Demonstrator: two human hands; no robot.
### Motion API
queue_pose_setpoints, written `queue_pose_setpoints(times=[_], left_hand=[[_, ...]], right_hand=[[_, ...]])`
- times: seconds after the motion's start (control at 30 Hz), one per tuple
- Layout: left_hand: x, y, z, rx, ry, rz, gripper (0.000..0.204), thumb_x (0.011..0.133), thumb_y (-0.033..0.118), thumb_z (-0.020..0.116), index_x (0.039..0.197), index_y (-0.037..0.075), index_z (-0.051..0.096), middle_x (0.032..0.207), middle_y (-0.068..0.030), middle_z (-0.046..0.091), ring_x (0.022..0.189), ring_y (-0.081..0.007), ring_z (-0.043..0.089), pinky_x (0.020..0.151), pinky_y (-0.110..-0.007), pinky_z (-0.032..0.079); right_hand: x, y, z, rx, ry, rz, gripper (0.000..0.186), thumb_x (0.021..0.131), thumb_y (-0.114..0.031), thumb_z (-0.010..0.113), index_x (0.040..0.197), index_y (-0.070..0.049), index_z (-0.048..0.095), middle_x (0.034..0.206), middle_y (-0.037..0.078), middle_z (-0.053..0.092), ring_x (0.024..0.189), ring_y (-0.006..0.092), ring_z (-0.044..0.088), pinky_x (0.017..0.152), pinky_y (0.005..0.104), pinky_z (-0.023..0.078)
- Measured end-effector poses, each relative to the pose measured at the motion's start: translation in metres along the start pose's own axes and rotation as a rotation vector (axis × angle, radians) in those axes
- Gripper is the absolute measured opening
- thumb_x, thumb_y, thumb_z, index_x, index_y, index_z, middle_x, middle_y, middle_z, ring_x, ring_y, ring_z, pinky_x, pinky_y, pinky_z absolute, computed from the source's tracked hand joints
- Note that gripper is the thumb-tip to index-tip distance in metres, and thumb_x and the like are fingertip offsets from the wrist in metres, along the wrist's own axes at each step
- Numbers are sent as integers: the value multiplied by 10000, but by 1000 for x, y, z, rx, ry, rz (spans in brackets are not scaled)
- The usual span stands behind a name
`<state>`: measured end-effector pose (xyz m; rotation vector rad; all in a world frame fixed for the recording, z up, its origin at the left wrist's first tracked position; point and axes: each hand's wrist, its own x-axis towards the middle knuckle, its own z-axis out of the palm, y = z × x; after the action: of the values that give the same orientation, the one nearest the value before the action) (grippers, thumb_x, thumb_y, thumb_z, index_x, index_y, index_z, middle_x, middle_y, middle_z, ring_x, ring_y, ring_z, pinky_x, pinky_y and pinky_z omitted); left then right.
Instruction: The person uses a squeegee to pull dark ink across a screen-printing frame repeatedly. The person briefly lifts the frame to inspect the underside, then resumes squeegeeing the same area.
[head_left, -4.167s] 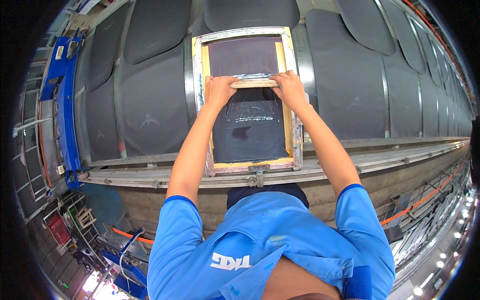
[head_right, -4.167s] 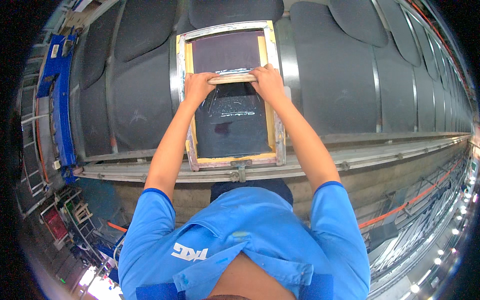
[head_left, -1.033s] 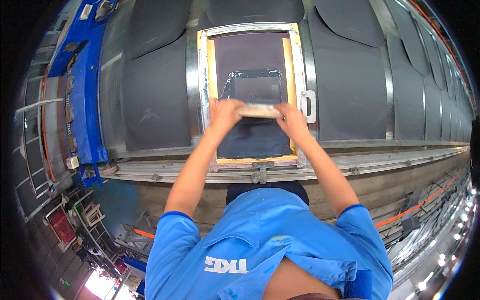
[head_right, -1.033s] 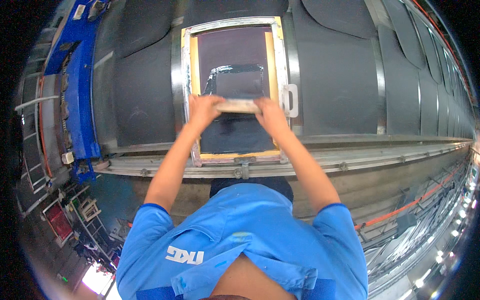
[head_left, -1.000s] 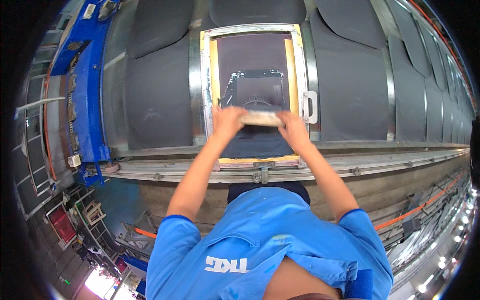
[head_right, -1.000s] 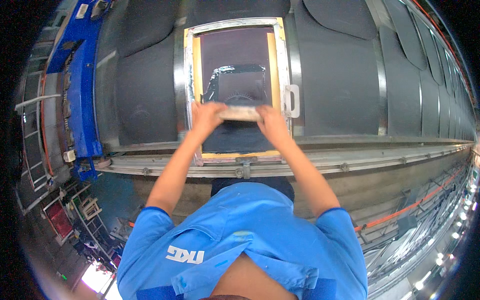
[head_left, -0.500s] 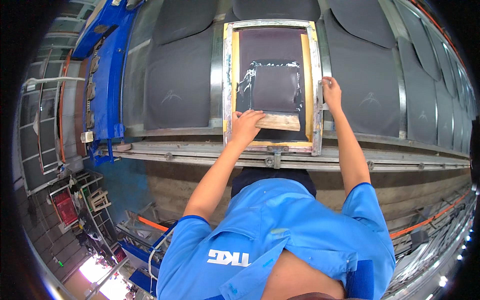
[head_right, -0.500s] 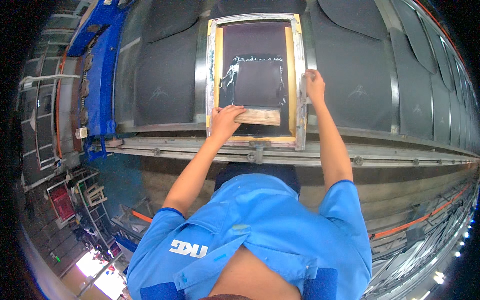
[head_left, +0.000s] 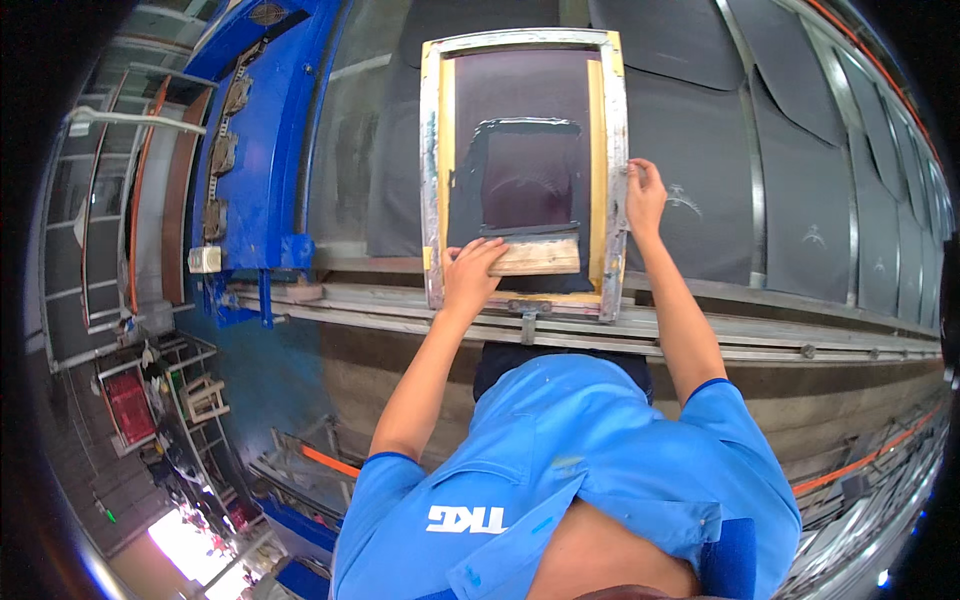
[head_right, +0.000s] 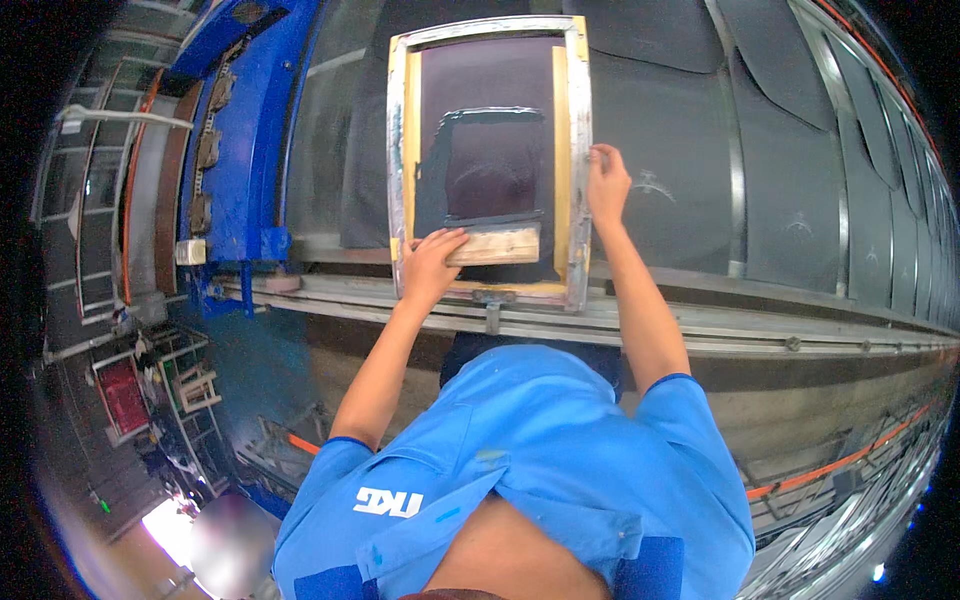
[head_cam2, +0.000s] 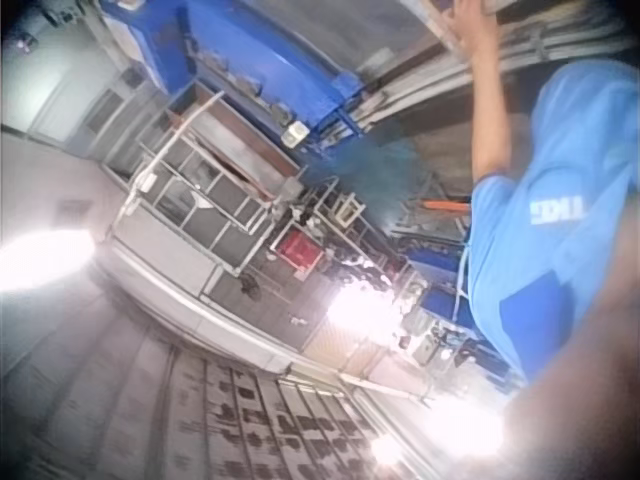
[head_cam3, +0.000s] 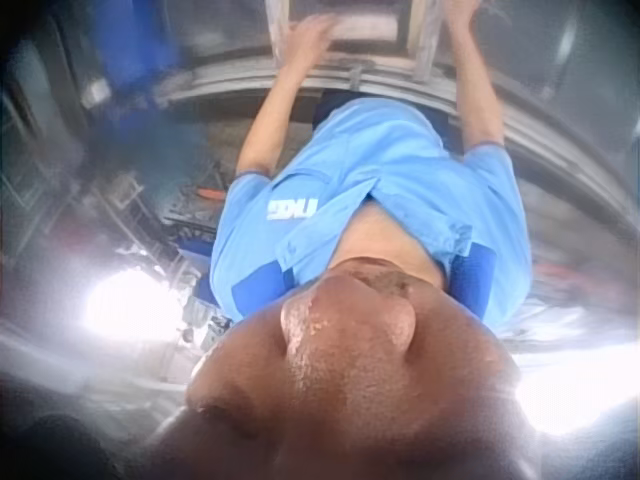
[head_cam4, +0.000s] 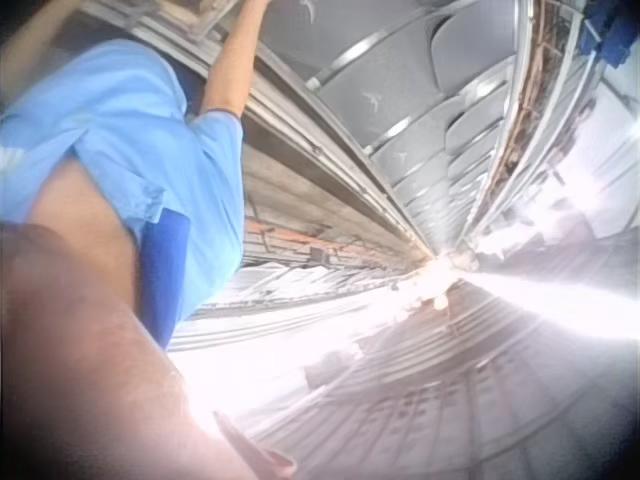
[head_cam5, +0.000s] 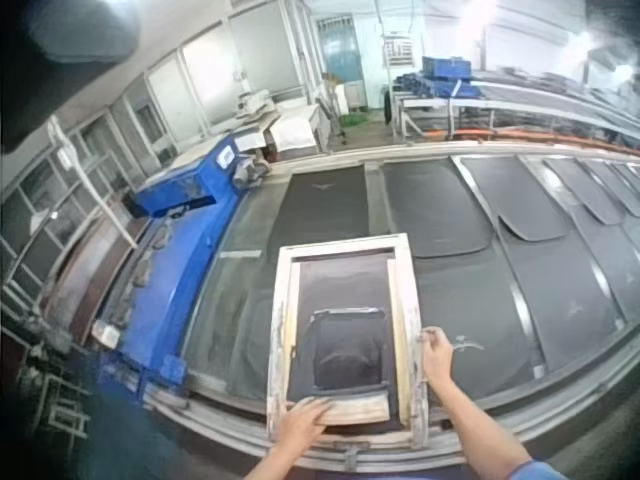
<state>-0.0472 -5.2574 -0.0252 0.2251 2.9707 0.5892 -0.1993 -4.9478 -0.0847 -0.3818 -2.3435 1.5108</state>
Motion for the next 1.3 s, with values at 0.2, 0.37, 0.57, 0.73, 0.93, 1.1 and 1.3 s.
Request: queue_pose_setpoints(times=[0.2, 0.37, 0.57, 0.73, 0.93, 1.1, 1.3], left_hand=[[-17, -102, -36, 74, 7, 74, 593, 709, 85, 793, 1276, 239, 710, 1364, 55, 669, 1284, -190, 593, 1030, -436, 362], [-33, -130, -47, 104, 72, 159, 600, 676, 111, 814, 1255, 231, 718, 1316, 53, 696, 1228, -205, 621, 973, -425, 369], [-63, -142, -51, 72, -1, 253, 651, 627, 93, 831, 1253, 223, 708, 1312, 62, 693, 1208, -191, 621, 914, -426, 379], [-14, -154, -43, 151, 18, 242, 628, 665, 94, 823, 1264, 242, 705, 1340, 60, 679, 1203, -203, 622, 912, -442, 381], [148, -165, -75, 53, 40, 257, 541, 736, 124, 814, 1242, 293, 727, 1198, 21, 745, 1103, -171, 675, 950, -493, 363], [172, -156, -79, 87, -51, 176, 407, 776, 152, 783, 1164, 276, 772, 1144, 9, 763, 1057, -190, 694, 899, -418, 362], [59, -158, -67, 94, -116, 226, 461, 716, 118, 801, 1159, 238, 762, 1210, 43, 745, 1123, -168, 680, 895, -405, 358]], right_hand=[[-50, -53, 79, -40, -61, 96, 209, 1003, -240, 605, 1101, -74, 687, 669, 141, 616, 593, 215, 573, 628, 398, 459], [-58, -53, 107, -123, -48, 56, 217, 1003, -249, 603, 1116, -84, 688, 723, 203, 643, 638, 358, 623, 660, 442, 477], [-50, -39, 103, -196, -104, 39, 232, 1001, -256, 610, 1156, -102, 686, 871, 223, 686, 810, 425, 659, 758, 481, 502], [-52, -81, 75, -687, -225, -331, 383, 940, -370, 691, 1242, -136, 701, 1166, 163, 644, 1076, 372, 612, 907, 479, 492], [-37, -143, 121, -434, -645, -519, 458, 843, -289, 770, 1227, -53, 692, 1180, 154, 651, 1161, 362, 602, 985, 462, 496], [-40, -121, 146, -468, -641, -407, 407, 764, -41, 769, 1160, -6, 682, 1092, 161, 667, 1128, 356, 620, 956, 423, 530], [-160, -126, 97, -394, -721, -276, 481, 766, -35, 766, 1231, 3, 648, 1220, 179, 639, 1163, 364, 602, 1014, 437, 498]])
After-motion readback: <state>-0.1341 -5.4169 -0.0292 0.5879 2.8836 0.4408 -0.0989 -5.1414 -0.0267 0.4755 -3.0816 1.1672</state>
